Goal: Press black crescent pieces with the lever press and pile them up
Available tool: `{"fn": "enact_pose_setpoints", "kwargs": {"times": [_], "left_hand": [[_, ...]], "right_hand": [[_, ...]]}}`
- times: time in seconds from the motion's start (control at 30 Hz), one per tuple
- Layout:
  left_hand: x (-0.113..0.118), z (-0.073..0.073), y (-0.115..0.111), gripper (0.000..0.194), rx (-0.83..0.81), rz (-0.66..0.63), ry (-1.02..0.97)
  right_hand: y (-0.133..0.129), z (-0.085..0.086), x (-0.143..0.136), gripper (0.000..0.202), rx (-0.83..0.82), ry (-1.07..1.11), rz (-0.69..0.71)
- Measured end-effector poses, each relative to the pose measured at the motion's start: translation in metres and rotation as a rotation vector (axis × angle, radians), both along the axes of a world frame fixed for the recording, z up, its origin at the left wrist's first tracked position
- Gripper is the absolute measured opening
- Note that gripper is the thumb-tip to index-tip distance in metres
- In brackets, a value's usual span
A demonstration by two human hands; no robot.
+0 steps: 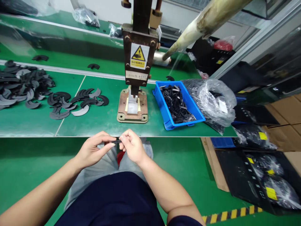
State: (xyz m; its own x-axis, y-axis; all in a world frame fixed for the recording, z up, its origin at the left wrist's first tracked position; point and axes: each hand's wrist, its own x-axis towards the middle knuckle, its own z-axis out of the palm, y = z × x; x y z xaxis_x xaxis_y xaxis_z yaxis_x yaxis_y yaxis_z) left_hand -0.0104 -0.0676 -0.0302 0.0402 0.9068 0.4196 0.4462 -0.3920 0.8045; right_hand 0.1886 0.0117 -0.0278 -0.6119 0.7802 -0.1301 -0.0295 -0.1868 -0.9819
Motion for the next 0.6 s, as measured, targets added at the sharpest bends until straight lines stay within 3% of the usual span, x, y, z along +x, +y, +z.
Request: {"fn": "enact_pose_setpoints", "kwargs": {"times": [0.6], "left_hand": [[0.004, 0.013, -0.002, 0.025, 0.048, -0.048, 0.041]], "right_hand": [[-0.002, 0.0, 0.003, 0.041, 0.031, -0.067, 0.024]]}}
